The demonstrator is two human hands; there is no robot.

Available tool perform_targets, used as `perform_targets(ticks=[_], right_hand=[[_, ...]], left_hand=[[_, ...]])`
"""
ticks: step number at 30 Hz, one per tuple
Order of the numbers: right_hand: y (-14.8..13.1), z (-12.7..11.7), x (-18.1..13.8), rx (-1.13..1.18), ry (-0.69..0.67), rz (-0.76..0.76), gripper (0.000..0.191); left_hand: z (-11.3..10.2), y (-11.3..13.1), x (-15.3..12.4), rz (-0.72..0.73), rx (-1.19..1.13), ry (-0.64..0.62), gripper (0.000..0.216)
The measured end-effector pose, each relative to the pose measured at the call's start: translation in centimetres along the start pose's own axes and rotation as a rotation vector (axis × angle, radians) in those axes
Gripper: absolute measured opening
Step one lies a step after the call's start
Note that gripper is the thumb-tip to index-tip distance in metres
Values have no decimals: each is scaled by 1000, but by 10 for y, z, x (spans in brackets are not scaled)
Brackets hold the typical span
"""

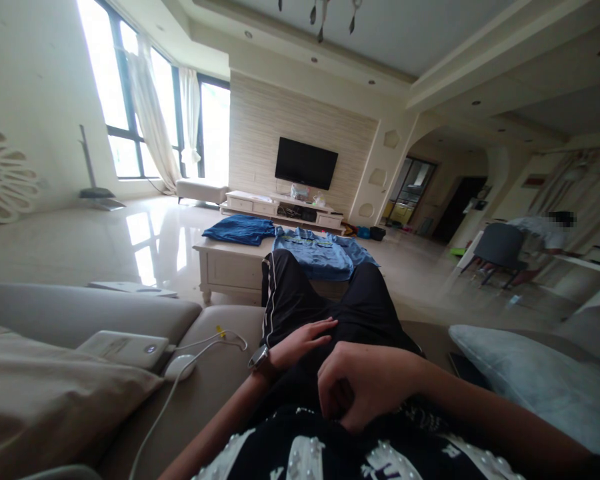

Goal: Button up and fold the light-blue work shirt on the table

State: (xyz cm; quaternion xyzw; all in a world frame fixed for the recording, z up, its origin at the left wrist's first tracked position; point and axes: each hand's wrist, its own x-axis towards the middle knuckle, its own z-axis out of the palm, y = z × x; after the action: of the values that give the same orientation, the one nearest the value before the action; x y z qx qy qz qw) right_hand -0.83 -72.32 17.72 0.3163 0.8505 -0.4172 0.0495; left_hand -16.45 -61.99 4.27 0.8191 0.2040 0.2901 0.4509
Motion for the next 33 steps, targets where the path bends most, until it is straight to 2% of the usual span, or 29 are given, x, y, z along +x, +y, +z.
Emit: perform_targets(ticks=[3,6,10,12,14,16,18,20,23,26,33], right_hand=[[4,7,6,-2,44,2,12],[7,12,12,-114,109,-23,10],[0,14,13,-389,309,-57,13],[-8,13,7,-446,411,-39,8],[-15,12,-3,-384,353,-57,5],[-20,12,-15,-292,204,-83,20],[-20,13,-23,-254,138,-61,29],[-17,15,-25,-263,175,-21,29],[-10,19,-20,-273,181,-105,12],[-9,22,-16,-280,187,-198,15],[-16,24,-29,-125,251,-200,6]], left_hand=[[-2,7,-2,4,-7,0,66],[-3,9,-2,5,2,-3,64],[-2,9,-2,-4,17,22,60],[-1,9,-2,-5,8,43,59],[0,8,-2,0,-2,43,60],[0,7,-2,5,-4,30,61],[0,5,-2,11,-7,22,63],[0,3,-1,17,-11,23,65],[1,2,0,23,-8,27,66],[1,2,0,23,2,21,66],[0,-10,7,41,0,-5,70]])
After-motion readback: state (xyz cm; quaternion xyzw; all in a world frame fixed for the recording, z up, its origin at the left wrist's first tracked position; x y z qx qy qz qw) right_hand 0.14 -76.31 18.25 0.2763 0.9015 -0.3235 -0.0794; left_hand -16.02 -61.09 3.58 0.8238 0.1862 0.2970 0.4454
